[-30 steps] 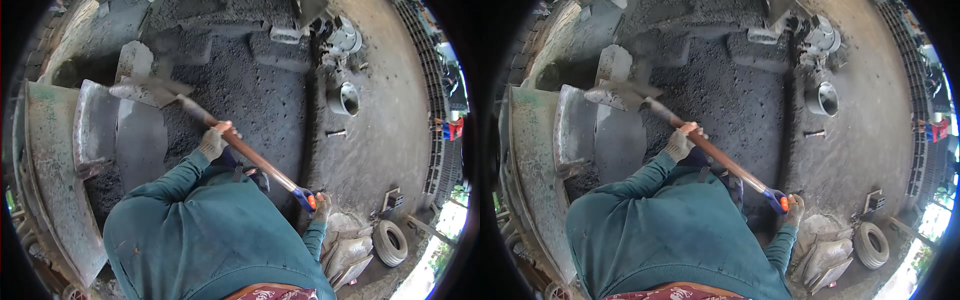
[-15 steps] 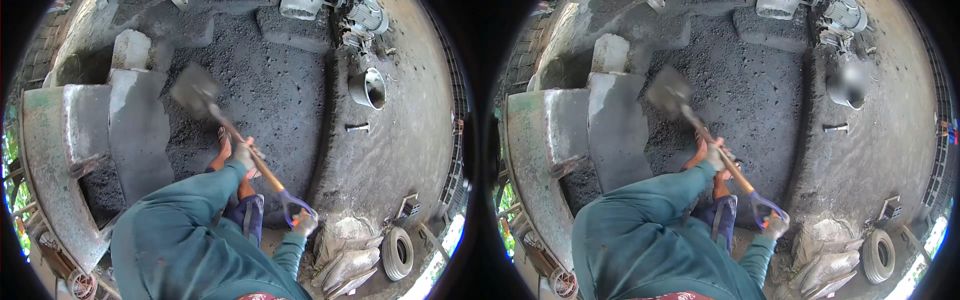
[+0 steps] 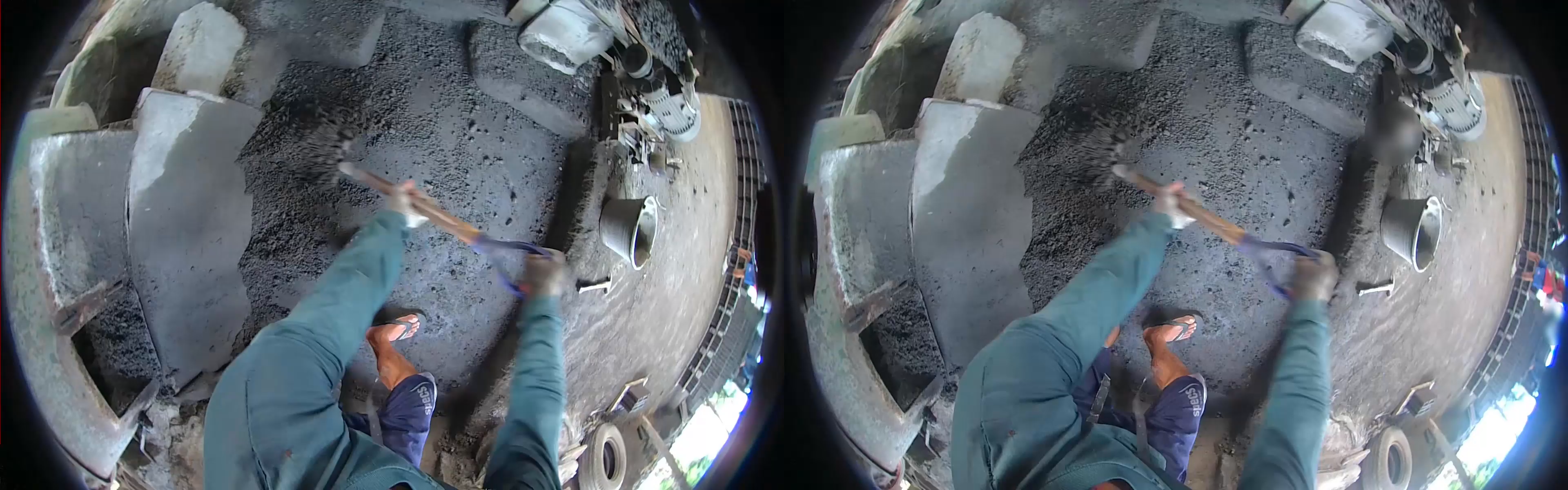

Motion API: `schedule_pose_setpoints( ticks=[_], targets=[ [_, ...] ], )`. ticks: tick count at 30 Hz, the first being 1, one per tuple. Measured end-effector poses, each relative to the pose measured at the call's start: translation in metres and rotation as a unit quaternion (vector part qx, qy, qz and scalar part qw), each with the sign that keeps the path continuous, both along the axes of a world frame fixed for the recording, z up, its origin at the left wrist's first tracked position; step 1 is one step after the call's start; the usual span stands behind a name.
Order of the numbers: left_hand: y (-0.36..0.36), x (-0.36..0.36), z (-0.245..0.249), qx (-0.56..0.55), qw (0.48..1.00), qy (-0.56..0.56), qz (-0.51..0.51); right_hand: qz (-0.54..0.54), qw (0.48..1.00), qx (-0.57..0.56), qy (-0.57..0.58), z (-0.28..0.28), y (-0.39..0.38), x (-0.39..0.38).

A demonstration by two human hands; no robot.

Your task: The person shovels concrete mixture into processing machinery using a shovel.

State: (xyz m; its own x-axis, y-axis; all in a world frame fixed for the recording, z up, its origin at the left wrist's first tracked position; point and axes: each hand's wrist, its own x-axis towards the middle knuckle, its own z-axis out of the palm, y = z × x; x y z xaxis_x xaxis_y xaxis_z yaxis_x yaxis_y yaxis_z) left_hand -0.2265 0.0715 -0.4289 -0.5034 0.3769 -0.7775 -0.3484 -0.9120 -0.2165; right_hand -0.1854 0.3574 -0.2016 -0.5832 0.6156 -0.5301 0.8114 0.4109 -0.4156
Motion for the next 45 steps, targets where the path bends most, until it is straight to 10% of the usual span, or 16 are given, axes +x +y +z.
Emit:
schedule_pose_setpoints(
  ticks=[1, 9, 13, 19, 24, 30, 32, 37, 43, 45],
  targets=[
    [-0.033, 0.005, 0.001, -0.046, 0.997, -0.054, 0.021, 0.094, 0.985, 0.106, 0.099, -0.054, -0.015, 0.018],
    [-0.038, 0.106, 0.016, -0.145, 0.974, -0.173, -0.003, -0.052, 0.984, -0.108, 0.13, -0.058, 0.002, 0.163],
    [-0.049, 0.204, 0.073, -0.177, 0.979, -0.057, -0.084, -0.161, 0.954, -0.224, 0.114, 0.022, -0.008, 0.256],
    [-0.029, 0.248, 0.216, -0.237, 0.928, -0.277, -0.082, -0.298, 0.91, -0.285, -0.03, 0.106, 0.024, 0.312],
    [0.008, 0.168, 0.356, -0.216, 0.973, -0.056, -0.05, -0.349, 0.87, -0.348, 0.01, 0.096, 0.055, 0.271],
    [0.028, 0.047, 0.456, -0.388, 0.91, 0.14, -0.039, -0.176, 0.779, -0.58, -0.159, -0.047, 0.094, 0.171],
    [0.031, 0.04, 0.466, -0.38, 0.911, 0.163, -0.012, -0.118, 0.809, -0.573, -0.054, -0.023, 0.115, 0.148],
    [0.055, 0.081, 0.441, -0.248, 0.962, -0.022, 0.114, -0.142, 0.918, -0.37, 0.005, 0.136, 0.138, 0.122],
    [0.17, 0.097, 0.182, -0.064, 0.98, -0.178, -0.063, -0.104, 0.995, -0.008, 0.007, 0.135, 0.211, 0.191],
    [0.226, 0.07, 0.169, -0.01, 0.984, -0.152, -0.087, -0.117, 0.989, 0.069, 0.055, 0.164, 0.225, 0.177]
  ],
)
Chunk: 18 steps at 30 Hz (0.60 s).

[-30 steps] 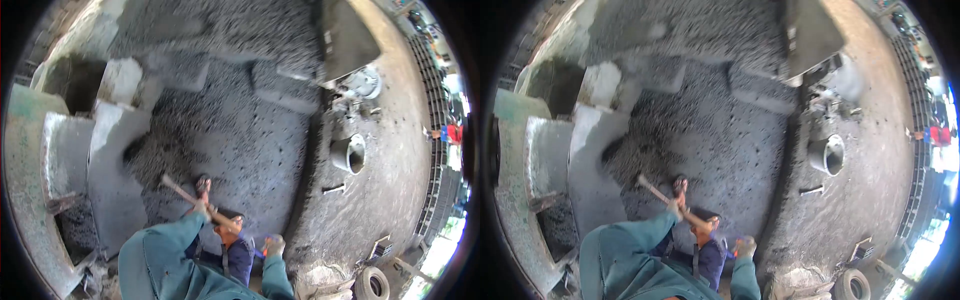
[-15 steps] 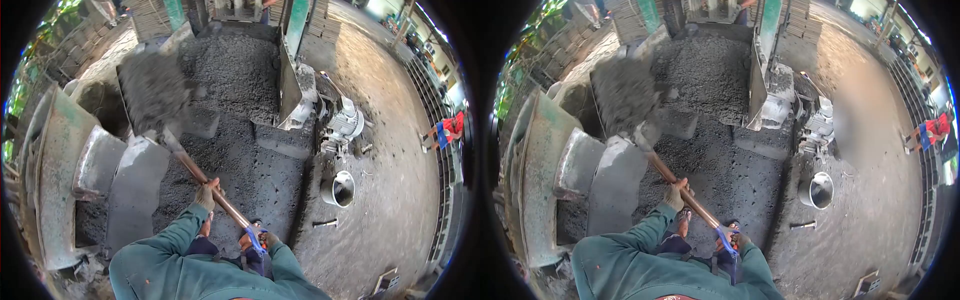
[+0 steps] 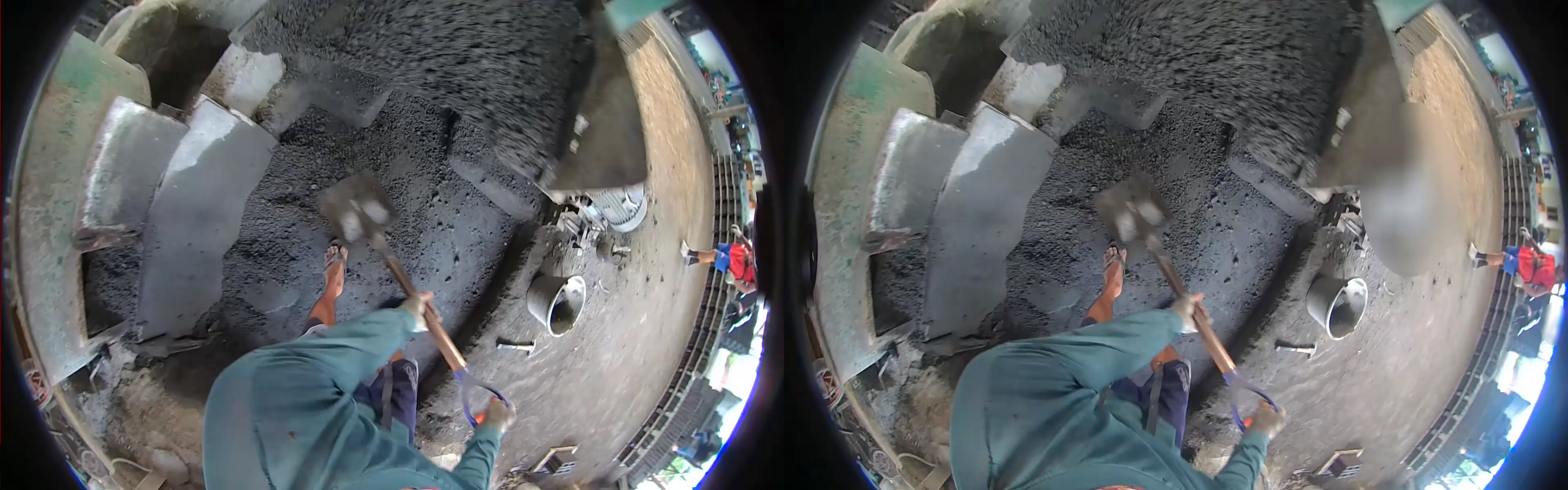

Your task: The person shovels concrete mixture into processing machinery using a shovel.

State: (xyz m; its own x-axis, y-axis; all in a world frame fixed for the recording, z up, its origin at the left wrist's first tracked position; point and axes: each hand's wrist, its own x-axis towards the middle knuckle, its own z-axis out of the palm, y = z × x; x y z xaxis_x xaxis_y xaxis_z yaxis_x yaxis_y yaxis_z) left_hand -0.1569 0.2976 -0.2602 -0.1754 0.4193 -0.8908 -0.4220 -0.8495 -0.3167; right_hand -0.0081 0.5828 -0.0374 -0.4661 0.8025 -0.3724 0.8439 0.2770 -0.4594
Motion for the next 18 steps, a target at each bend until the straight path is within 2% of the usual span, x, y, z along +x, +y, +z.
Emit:
schedule_pose_setpoints(
  ticks=[1, 2, 4, 6, 8, 9, 10, 11, 12, 13, 14, 15, 18],
  targets=[
    [0.03, -0.012, -0.033, 0.086, 0.996, -0.015, 0.016, 0.021, 0.998, 0.057, 0.002, 0.006, 0.014, -0.013],
    [0.042, -0.039, -0.008, 0.025, 0.999, 0.03, -0.018, 0.043, 0.993, 0.114, 0.009, 0.004, 0.023, -0.034],
    [0.056, -0.088, -0.027, 0.091, 0.995, -0.019, 0.028, 0.023, 0.993, 0.112, -0.01, 0.026, -0.017, -0.115],
    [0.035, -0.137, -0.071, 0.116, 0.988, -0.042, 0.092, 0.23, 0.96, 0.159, -0.029, -0.002, -0.03, -0.194],
    [-0.054, -0.188, -0.063, 0.079, 0.983, 0.033, 0.165, 0.252, 0.964, 0.082, 0.01, -0.025, -0.108, -0.278],
    [-0.085, -0.204, -0.118, 0.124, 0.963, 0.076, 0.226, 0.262, 0.964, 0.047, 0.008, -0.036, -0.151, -0.314],
    [-0.146, -0.227, -0.088, 0.069, 0.975, 0.016, 0.209, 0.261, 0.965, 0.004, -0.005, -0.042, -0.197, -0.343],
    [-0.187, -0.237, -0.109, -0.001, 0.977, 0.052, 0.207, 0.237, 0.97, -0.046, -0.032, -0.046, -0.246, -0.362],
    [-0.235, -0.24, -0.125, 0.01, 0.97, 0.036, 0.239, 0.2, 0.974, -0.092, -0.058, -0.055, -0.288, -0.373],
    [-0.284, -0.236, -0.139, -0.021, 0.971, 0.057, 0.23, 0.131, 0.984, -0.12, -0.016, -0.114, -0.294, -0.378],
    [-0.312, -0.236, -0.146, -0.049, 0.971, 0.08, 0.221, 0.276, 0.959, -0.034, 0.055, -0.174, -0.288, -0.371],
    [-0.316, -0.24, -0.143, -0.063, 0.966, 0.078, 0.238, 0.25, 0.968, -0.014, -0.006, -0.119, -0.331, -0.369],
    [-0.284, -0.212, -0.122, -0.098, 0.963, 0.034, 0.25, 0.273, 0.957, -0.014, 0.1, -0.137, -0.288, -0.323]
  ],
)
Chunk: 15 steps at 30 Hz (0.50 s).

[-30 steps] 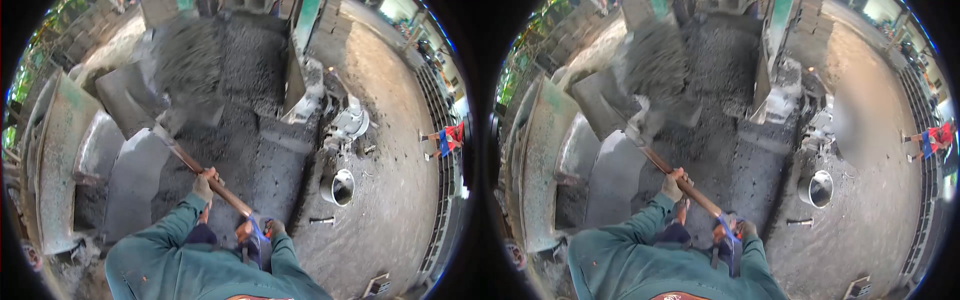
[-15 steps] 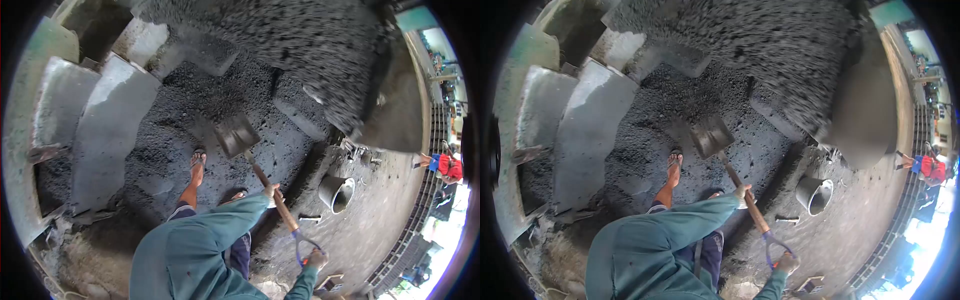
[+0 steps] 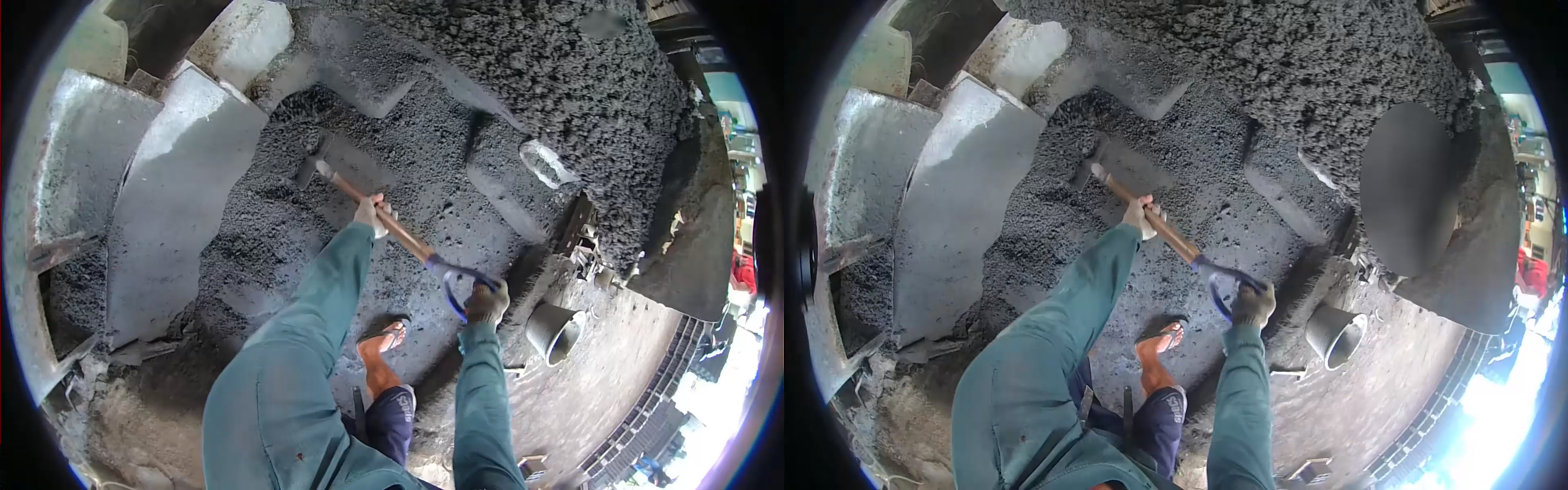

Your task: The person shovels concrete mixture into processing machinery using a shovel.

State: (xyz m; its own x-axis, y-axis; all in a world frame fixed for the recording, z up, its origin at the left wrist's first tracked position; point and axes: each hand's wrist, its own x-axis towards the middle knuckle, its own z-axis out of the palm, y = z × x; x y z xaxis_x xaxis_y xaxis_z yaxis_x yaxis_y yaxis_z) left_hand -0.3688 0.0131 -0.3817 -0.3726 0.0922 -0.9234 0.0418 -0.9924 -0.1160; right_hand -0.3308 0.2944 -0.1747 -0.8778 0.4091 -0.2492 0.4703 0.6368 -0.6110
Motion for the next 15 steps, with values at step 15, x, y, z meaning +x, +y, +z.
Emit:
schedule_pose_setpoints(
  ticks=[15],
  targets=[
    [0.114, 0.304, 0.247, -0.065, 0.979, -0.111, -0.161, -0.326, 0.875, -0.295, -0.202, 0.092, 0.181, 0.338]
  ],
)
